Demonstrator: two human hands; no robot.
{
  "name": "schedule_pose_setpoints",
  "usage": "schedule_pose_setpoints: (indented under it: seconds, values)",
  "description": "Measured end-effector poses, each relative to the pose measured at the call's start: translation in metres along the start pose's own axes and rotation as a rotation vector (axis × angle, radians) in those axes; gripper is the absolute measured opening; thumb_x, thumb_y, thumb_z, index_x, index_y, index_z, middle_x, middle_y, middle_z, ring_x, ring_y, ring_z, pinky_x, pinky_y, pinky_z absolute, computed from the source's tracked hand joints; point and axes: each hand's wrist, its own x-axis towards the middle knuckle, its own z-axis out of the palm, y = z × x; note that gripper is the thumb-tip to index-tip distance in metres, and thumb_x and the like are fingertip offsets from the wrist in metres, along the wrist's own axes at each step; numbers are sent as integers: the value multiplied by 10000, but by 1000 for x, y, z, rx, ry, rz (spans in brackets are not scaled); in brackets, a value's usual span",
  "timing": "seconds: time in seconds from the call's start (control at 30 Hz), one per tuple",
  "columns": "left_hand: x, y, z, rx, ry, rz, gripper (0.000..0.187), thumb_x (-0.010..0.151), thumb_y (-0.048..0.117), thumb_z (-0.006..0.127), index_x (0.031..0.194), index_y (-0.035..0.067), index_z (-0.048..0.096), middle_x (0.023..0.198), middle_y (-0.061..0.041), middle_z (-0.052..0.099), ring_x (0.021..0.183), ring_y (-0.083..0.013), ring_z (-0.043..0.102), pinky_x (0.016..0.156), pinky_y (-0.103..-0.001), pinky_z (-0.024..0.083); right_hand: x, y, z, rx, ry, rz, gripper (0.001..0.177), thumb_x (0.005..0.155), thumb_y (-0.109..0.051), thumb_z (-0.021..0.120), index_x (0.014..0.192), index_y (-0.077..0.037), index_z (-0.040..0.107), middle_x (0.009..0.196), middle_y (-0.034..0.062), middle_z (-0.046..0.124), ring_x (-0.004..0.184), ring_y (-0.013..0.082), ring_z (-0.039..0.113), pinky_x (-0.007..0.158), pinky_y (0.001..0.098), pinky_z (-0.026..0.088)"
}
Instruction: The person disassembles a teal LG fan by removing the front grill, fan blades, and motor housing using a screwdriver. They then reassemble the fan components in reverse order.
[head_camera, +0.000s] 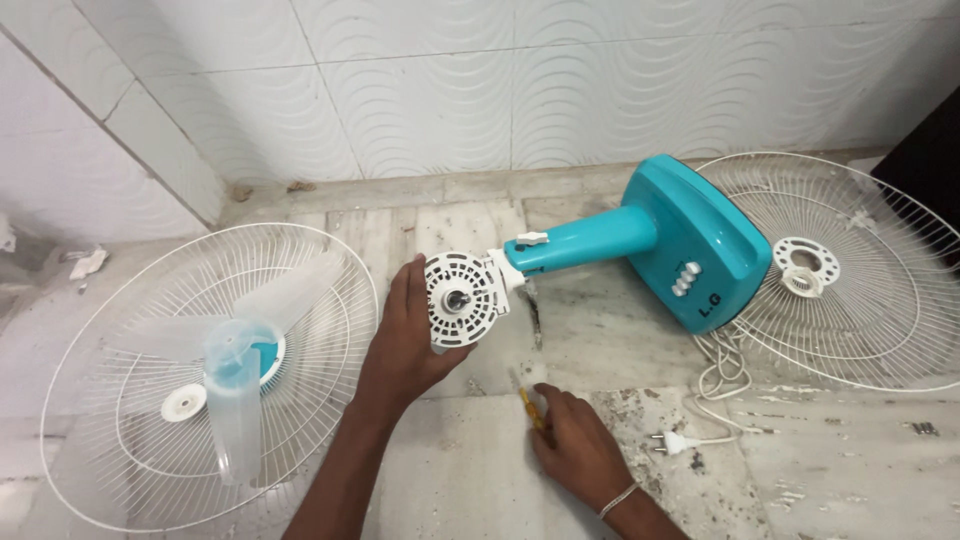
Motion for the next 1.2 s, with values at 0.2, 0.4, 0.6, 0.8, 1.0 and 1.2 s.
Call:
schedule_pose_setpoints:
  seconds: [0.2, 0.4, 0.6, 0.8, 1.0, 1.2]
  values:
    - [2, -4, 2, -40, 9, 28, 1179, 651, 271, 935, 1532, -78, 234, 1476, -317, 370, 1348, -471, 460, 1070, -476, 478, 8, -1, -35, 128, 70, 131, 393, 820, -124, 728, 1202, -73, 656, 948, 115, 674, 841, 246, 696, 784, 381, 579]
    - [3, -6, 0, -54, 4, 31, 1170, 656, 286, 938, 1531, -79, 253, 1480, -304, 394, 1362, -447, 473, 1098, -464, 474, 17, -14, -90, 217, 288, -81, 240, 853, -93, 721, 1081, -20, 704, 991, 107, 710, 813, 191, 773, 737, 311, 627]
    - [7, -7, -6, -111, -32, -39, 1326, 454, 378, 1029, 1493, -22, 309, 1515, -248, 410, 1416, -424, 409, 1148, -485, 393, 32, -46, -132, 218, 331, -150, 234, 883, -126, 745, 1093, -22, 744, 1017, 103, 747, 896, 172, 768, 761, 295, 626]
    - [4, -15, -5, -237, -64, -91, 1278, 535, 315, 1013, 1549, 8, 297, 1574, -214, 408, 1456, -379, 419, 1183, -461, 393, 46, -81, -150, 418, 294, -135, 241, 878, -118, 765, 1089, -4, 746, 960, 79, 804, 873, 129, 783, 764, 267, 643]
    - [-1, -20, 0, -251, 22, -19, 1228, 577, 293, 1011, 1554, 0, 328, 1544, -217, 470, 1428, -374, 497, 1161, -442, 461, 47, -91, -138, 426, 412, -193, 229, 921, -115, 728, 1104, 23, 740, 949, 82, 784, 819, 120, 769, 721, 248, 640]
    - [-1, -15, -4, -256, 15, -72, 1206, 546, 288, 1007, 1531, -13, 379, 1442, -195, 590, 1334, -341, 596, 1094, -406, 521, 44, -84, -117, 618, 415, -72, 163, 950, -101, 723, 1028, 42, 726, 815, 91, 751, 718, 119, 728, 647, 255, 612]
